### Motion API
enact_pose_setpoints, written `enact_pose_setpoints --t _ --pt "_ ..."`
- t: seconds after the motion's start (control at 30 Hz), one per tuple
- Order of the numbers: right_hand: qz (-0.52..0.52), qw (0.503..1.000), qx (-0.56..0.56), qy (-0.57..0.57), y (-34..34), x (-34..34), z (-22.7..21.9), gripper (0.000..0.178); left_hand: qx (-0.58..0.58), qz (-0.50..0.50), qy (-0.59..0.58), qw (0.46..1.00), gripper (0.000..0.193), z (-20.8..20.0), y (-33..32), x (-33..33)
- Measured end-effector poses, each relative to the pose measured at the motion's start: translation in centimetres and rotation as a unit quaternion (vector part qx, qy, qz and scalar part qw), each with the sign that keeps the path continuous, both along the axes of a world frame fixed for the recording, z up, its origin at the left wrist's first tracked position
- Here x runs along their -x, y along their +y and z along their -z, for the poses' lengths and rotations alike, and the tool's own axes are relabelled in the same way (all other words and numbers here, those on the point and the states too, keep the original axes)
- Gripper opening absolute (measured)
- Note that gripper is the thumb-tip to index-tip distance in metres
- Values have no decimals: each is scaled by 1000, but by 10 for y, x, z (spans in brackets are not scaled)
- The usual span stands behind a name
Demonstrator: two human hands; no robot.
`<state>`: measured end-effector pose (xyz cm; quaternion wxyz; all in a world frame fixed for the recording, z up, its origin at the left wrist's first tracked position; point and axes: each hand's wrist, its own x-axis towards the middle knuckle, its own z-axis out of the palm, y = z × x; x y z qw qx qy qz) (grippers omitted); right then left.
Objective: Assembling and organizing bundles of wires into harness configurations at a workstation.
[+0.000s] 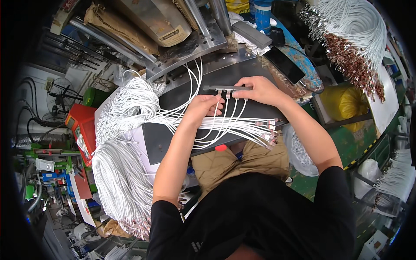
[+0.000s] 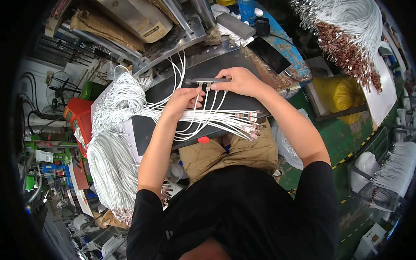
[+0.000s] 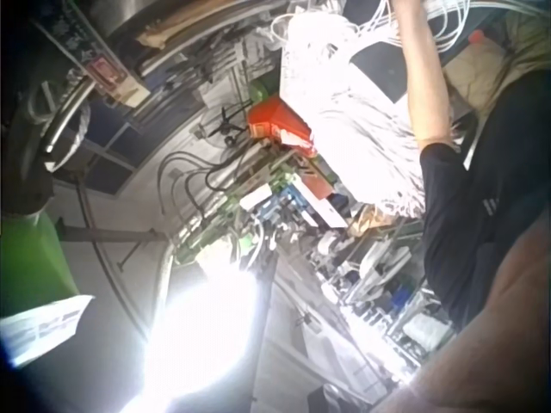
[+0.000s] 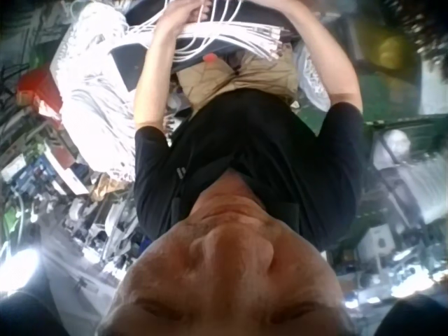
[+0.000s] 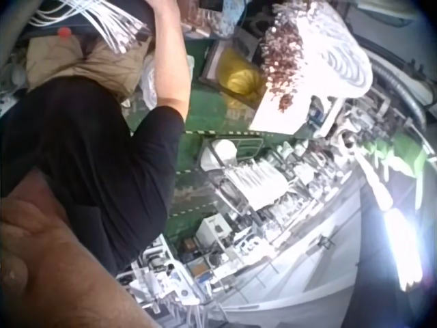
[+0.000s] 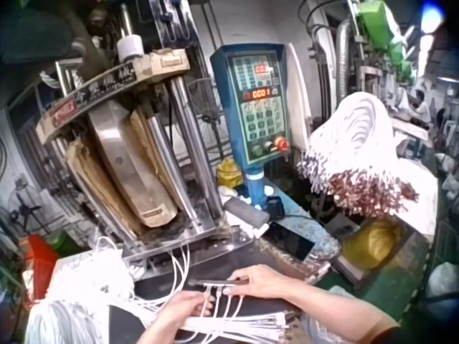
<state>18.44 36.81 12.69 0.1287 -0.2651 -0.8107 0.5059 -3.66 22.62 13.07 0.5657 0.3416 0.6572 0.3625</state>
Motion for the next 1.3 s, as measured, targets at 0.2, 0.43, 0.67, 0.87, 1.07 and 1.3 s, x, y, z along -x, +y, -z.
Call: enact_pose_setpoints --t 0.2,0.43,0.67,0.87,1.07,1.3 --pt "100 939 -323 61 12 8 7 28 -190 -120 394 891 39 -12 10 20" --pt "71 924 -374 36 33 49 -1 23 -89 -177 -156 968 36 4 49 55" --pt "64 860 -505 32 88 121 13 13 -96 -184 -85 974 32 23 40 42" --pt "119 865 -462 157 142 181 6 27 -89 -195 -84 973 32 26 44 40" --pt "163 744 -620 188 167 208 1 35 -107 -197 -89 970 33 32 42 41" --pt "137 813 -565 20 172 224 6 41 -145 -278 -159 936 38 -10 25 33"
